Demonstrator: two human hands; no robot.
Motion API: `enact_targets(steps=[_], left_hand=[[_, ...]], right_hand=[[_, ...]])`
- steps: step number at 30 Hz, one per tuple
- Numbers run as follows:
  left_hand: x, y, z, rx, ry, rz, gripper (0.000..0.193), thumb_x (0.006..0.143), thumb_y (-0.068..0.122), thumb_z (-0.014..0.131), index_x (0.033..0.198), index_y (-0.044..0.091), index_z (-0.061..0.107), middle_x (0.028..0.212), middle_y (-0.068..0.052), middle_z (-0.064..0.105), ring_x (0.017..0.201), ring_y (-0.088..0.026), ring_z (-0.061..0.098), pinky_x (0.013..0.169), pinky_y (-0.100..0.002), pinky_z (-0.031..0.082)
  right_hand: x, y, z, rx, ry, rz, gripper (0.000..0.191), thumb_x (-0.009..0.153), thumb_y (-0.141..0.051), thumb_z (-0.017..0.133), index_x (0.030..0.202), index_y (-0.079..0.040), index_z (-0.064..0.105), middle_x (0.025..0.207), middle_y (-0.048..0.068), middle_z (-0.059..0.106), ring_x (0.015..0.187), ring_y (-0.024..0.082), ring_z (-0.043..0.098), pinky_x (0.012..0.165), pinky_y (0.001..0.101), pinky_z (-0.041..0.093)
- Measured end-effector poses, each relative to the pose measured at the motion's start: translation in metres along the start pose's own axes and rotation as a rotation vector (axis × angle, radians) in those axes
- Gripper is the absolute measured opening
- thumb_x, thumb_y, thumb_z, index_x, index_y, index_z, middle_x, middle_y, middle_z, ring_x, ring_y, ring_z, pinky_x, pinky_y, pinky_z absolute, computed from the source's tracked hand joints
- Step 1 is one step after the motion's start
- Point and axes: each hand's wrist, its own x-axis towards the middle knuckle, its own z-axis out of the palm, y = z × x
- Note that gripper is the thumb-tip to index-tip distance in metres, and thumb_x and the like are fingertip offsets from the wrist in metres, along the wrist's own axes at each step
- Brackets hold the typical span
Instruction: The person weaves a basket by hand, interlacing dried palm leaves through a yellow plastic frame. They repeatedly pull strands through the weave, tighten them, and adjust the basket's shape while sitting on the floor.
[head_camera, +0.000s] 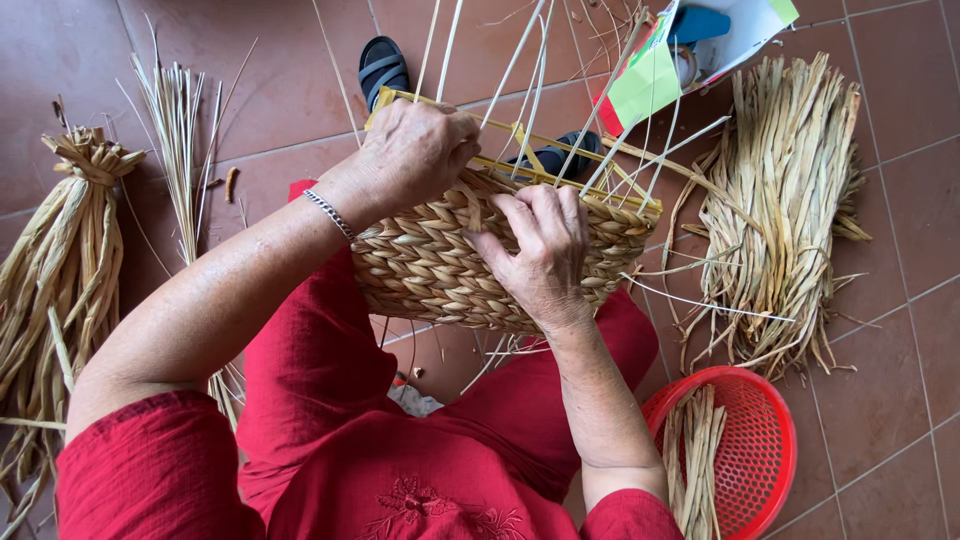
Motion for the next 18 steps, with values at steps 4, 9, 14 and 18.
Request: enact_targets(steps=[4,9,14,18], left_hand=[[-0.004,-0.001,-0.005,-0.168,0.004,-0.062,0.009,0.089,0.015,0.074,0.091,0.007,0.075,0.084,-0.011,0.072,0.078,-0.030,0.071,0.070,-0.044,0.055],[-0.020,-0.007,-0.022,-0.361,-0.026,0.094,0.023,0.090,0.000,0.067,0.113,0.002,0.071,0.106,-0.014,0.071,0.095,-0.031,0.072,0.082,-0.040,0.059],[-0.029,-0.005,-0.035,-0.384,-0.169,0.121,0.054,0.074,-0.001,0.069,0.128,0.000,0.065,0.114,-0.018,0.066,0.098,-0.033,0.070,0.083,-0.040,0.059],[-0.030,0.008,-0.038,-0.234,-0.099,0.266,0.047,0.080,0.007,0.077,0.126,0.006,0.070,0.113,-0.014,0.068,0.108,-0.034,0.066,0.090,-0.044,0.056]], right_hand=[[-0.004,0.002,-0.002,0.022,0.003,0.042,0.025,0.088,-0.018,0.088,0.105,-0.008,0.073,0.095,0.005,0.061,0.094,0.025,0.059,0.086,0.0413,0.049],[0.000,-0.002,-0.001,0.105,0.007,0.000,0.033,0.085,-0.023,0.085,0.106,-0.002,0.071,0.095,0.006,0.064,0.091,0.025,0.060,0.083,0.0421,0.048],[0.021,-0.012,-0.003,-0.047,0.082,-0.006,0.012,0.097,-0.013,0.079,0.102,-0.006,0.070,0.095,0.004,0.065,0.090,0.025,0.060,0.083,0.0397,0.048],[0.036,-0.024,-0.013,-0.289,0.114,-0.196,0.009,0.092,-0.007,0.072,0.101,-0.008,0.072,0.093,0.005,0.067,0.085,0.025,0.060,0.075,0.0405,0.044]])
